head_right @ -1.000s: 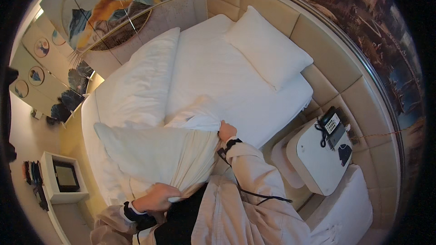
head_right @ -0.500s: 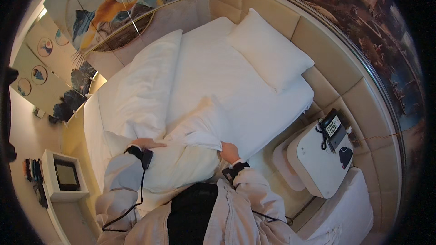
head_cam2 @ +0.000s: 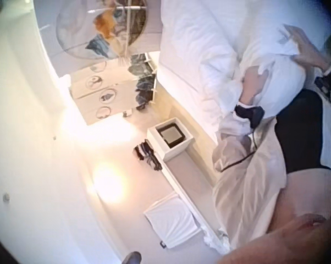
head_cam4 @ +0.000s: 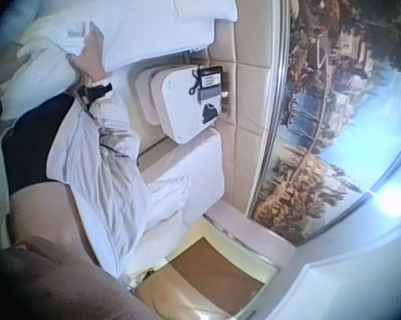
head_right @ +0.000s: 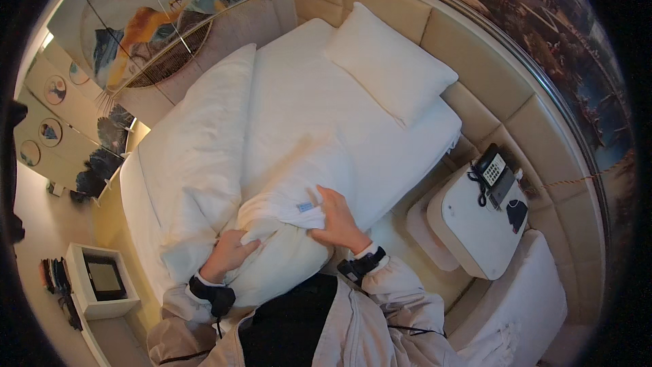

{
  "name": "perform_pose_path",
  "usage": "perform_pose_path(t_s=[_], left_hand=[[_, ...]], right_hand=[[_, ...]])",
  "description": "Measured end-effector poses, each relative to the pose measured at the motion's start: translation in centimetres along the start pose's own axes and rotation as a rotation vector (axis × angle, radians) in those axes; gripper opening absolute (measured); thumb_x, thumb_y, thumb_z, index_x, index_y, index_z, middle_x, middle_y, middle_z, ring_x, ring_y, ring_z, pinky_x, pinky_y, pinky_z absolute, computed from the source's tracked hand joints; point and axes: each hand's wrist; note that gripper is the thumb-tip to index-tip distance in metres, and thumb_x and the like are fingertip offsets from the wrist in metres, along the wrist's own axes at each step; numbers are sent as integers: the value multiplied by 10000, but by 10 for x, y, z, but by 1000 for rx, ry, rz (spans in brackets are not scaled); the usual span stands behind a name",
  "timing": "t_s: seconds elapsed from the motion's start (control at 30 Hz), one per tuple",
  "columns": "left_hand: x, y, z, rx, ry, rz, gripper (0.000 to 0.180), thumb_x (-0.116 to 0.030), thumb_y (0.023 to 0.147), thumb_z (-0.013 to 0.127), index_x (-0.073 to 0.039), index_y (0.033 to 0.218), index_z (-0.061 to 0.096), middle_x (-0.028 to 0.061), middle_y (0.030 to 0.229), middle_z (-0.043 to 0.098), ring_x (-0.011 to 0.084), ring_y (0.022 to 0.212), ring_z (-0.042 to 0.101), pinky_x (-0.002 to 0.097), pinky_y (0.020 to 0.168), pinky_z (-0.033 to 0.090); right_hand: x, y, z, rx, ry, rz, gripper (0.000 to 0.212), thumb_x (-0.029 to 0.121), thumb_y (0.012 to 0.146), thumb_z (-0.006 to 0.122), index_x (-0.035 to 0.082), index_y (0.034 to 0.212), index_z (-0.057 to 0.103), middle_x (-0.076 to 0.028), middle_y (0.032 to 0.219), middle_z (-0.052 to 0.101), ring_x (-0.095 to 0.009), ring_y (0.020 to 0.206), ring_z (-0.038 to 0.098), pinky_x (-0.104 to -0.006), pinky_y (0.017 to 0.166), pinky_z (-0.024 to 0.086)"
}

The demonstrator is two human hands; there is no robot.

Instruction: The person folds a white duvet on a bed, then moves to a nearby table to fold multiple clothing items one by one. The person handles the duvet and several garments, placing folded items in a stack on the table.

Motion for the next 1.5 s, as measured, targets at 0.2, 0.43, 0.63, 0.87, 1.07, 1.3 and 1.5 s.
perform_pose_path(t_s=[0.2,0.43,0.63,0.87,1.07,1.3,1.5], left_hand=[[-89,-30,-8,117,-237,5,225,-188,833,643,36,815,635,159,616,581,172,563,551,312,574,451],[-117,-53,-16,224,-177,167,240,-146,817,644,50,696,574,196,576,522,246,496,521,330,519,425],[-122,-52,-23,242,-116,184,145,-111,802,654,33,817,655,176,618,584,225,542,584,310,555,453],[-89,-67,-33,64,-115,206,98,-82,765,662,13,784,651,185,620,570,235,524,574,324,529,438],[-4,-76,-76,-60,75,-116,152,-98,735,707,3,844,674,161,671,625,184,575,602,310,571,460],[146,-56,-42,-92,409,-238,362,-155,715,729,-7,1016,592,157,931,612,274,875,584,367,749,464],[24,54,44,-194,135,248,528,-308,759,731,12,1136,546,213,1079,545,368,1041,502,404,906,420]], right_hand=[[77,27,-14,151,-393,-164,725,112,552,695,128,1258,532,-169,1261,483,-353,1198,421,-465,983,331],[23,51,-88,-95,-666,-78,479,104,619,670,210,1081,598,-40,1076,521,-266,1079,473,-437,801,380],[-62,80,-98,-152,-857,158,379,137,707,644,230,1072,603,-29,1059,524,-249,1081,478,-463,792,378],[-129,83,-109,-186,-872,545,267,178,747,635,192,1011,675,-31,1088,542,-272,1133,464,-570,869,361],[-137,81,-87,-183,-760,366,112,148,678,650,47,724,659,-165,754,640,-371,715,623,-439,658,507],[-67,71,-38,-103,-403,327,153,188,685,673,43,725,648,-190,717,628,-387,704,610,-448,635,489],[-62,58,-4,-78,-345,325,153,195,693,663,47,729,648,-193,720,627,-389,698,603,-449,619,481]])
Point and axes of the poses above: each hand's wrist, its own y-axis towards the middle knuckle, its own z-axis out of the palm, x = y × z
